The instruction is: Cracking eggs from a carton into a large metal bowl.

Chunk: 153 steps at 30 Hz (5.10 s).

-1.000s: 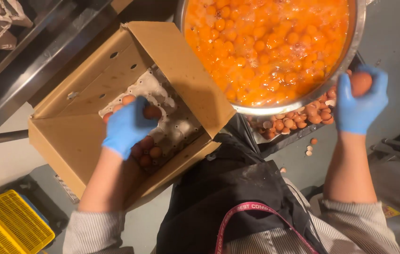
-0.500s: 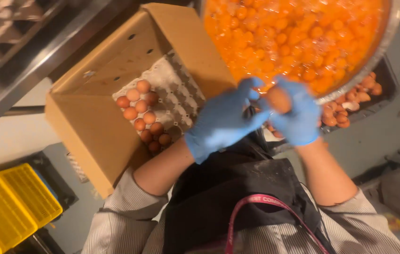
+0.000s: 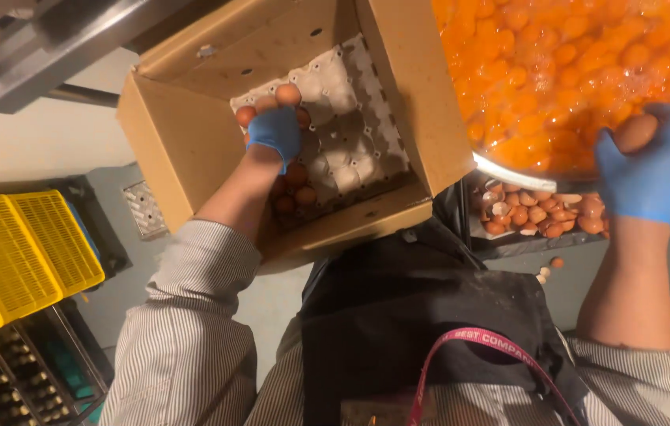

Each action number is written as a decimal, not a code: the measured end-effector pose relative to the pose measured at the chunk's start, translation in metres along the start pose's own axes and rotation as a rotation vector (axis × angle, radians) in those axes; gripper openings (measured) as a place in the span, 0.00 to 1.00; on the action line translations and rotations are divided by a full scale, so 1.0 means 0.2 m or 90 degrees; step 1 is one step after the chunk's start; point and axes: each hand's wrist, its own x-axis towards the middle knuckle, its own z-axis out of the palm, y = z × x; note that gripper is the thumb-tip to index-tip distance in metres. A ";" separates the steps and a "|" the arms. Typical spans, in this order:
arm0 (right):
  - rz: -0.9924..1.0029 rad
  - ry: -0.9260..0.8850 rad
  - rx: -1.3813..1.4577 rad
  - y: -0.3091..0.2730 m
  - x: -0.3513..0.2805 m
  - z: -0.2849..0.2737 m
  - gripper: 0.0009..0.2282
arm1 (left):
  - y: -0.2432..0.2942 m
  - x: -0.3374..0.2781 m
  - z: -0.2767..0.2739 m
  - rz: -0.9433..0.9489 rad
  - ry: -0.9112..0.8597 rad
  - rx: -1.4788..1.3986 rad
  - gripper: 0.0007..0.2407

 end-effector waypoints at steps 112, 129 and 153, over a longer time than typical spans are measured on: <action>0.210 0.071 -0.171 0.33 -0.24 -0.35 0.29 | 0.57 -1.03 0.18 0.642 -0.021 0.264 0.17; -0.035 -0.112 -0.086 0.11 -0.23 -0.07 0.21 | 0.36 -0.57 0.22 0.875 0.268 0.471 0.15; 0.086 0.359 0.287 0.71 -0.12 -0.17 0.20 | -0.04 0.41 -0.23 0.234 0.347 0.901 0.16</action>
